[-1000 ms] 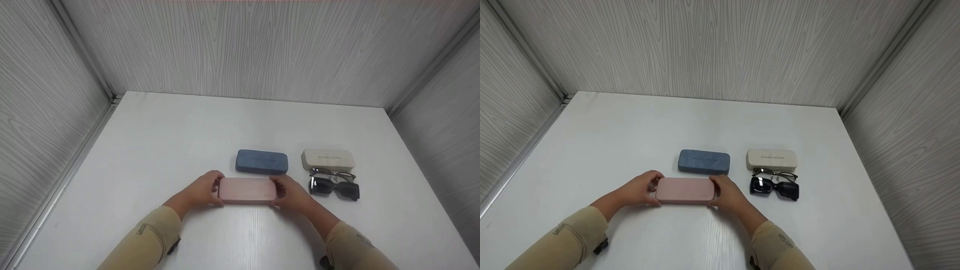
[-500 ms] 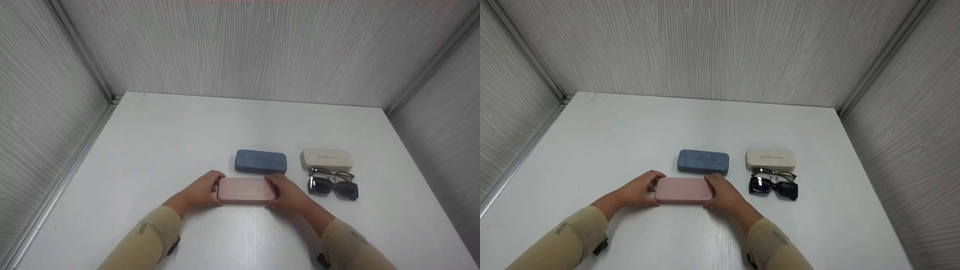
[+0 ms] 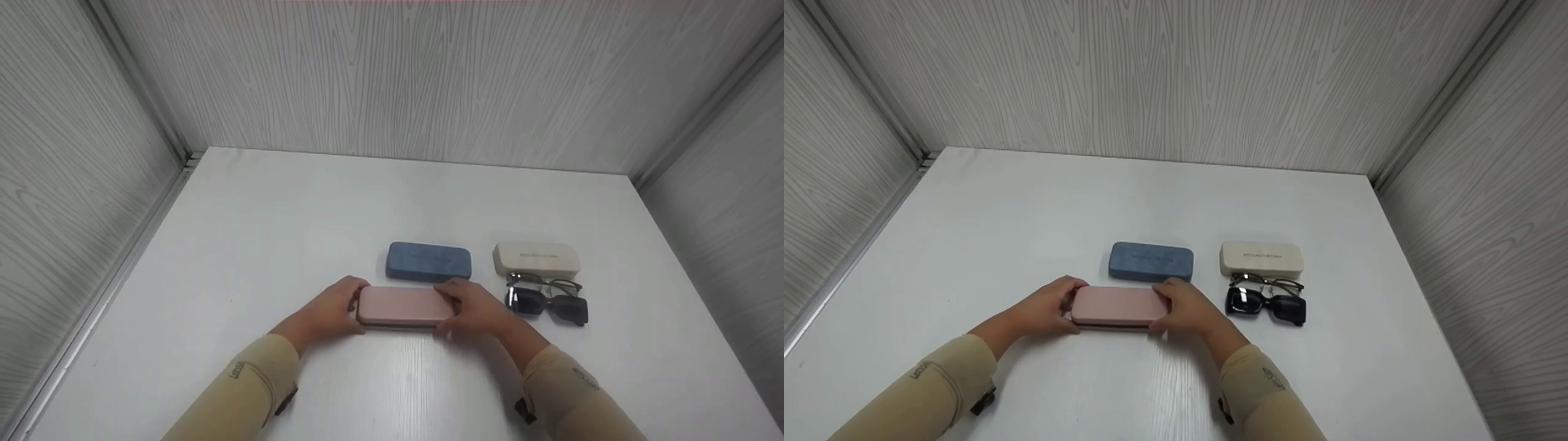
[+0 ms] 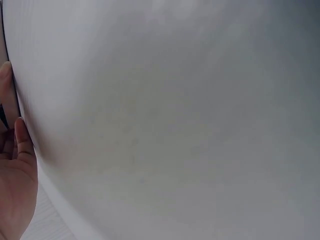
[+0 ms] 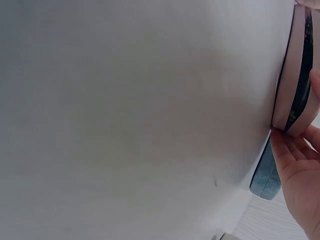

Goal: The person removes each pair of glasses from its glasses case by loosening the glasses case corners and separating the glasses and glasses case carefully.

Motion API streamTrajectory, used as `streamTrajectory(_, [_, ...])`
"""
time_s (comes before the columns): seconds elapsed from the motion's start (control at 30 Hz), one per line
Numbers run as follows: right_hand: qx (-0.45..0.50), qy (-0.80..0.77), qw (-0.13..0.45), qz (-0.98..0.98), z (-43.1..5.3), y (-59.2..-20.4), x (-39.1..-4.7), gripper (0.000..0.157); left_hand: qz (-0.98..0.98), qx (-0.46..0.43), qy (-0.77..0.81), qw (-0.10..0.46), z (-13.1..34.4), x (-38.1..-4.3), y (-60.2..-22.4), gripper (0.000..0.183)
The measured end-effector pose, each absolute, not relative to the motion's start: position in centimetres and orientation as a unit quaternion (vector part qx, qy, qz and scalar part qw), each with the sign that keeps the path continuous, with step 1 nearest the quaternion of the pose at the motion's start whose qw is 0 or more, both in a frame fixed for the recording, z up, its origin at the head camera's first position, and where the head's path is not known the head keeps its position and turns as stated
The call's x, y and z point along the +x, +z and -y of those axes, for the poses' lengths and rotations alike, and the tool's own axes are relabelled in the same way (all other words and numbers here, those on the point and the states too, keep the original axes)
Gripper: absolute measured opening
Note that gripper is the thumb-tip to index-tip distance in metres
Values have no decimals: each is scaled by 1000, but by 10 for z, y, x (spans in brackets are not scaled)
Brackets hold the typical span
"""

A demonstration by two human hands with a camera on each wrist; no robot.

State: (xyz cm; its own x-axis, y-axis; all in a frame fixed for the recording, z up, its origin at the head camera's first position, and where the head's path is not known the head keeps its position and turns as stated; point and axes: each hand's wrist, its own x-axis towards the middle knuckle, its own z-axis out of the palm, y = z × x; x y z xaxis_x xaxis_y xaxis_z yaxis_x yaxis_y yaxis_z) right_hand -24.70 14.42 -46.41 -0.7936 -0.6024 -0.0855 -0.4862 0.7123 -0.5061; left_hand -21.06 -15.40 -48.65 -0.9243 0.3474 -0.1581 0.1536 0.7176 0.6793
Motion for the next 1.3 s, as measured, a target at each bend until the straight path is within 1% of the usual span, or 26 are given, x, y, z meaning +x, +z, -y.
streamTrajectory(0.17, [-291, -253, 160, -909, -146, -460, -253, 71, -919, 136, 344, 136, 153, -210, -484, 70])
streamTrajectory(0.37, [-286, -295, 190, -892, -150, -463, -259, 67, -921, 136, 340, 136, 153, -210, -485, 70])
streamTrajectory(0.6, [-285, -355, 227, -861, -155, -465, -265, 62, -920, 143, 339, 135, 154, -209, -485, 85])
streamTrajectory(0.7, [-277, -387, 251, -843, -155, -461, -266, 57, -918, 151, 342, 133, 154, -208, -485, 88])
streamTrajectory(0.83, [-229, -467, 309, -796, -154, -458, -268, 52, -916, 155, 346, 133, 154, -208, -486, 90])
streamTrajectory(0.93, [-177, -512, 339, -769, -151, -455, -268, 54, -912, 150, 354, 140, 154, -207, -487, 92])
streamTrajectory(0.97, [-164, -519, 341, -767, -149, -454, -268, 55, -912, 148, 356, 142, 154, -207, -488, 93])
streamTrajectory(1.1, [-138, -487, 311, -805, -142, -451, -266, 63, -907, 150, 367, 142, 155, -206, -489, 103])
streamTrajectory(1.2, [-117, -476, 288, -823, -137, -450, -265, 65, -903, 152, 377, 140, 155, -205, -489, 109])
streamTrajectory(1.3, [-99, -470, 270, -835, -134, -447, -265, 63, -902, 145, 382, 143, 155, -204, -487, 110])
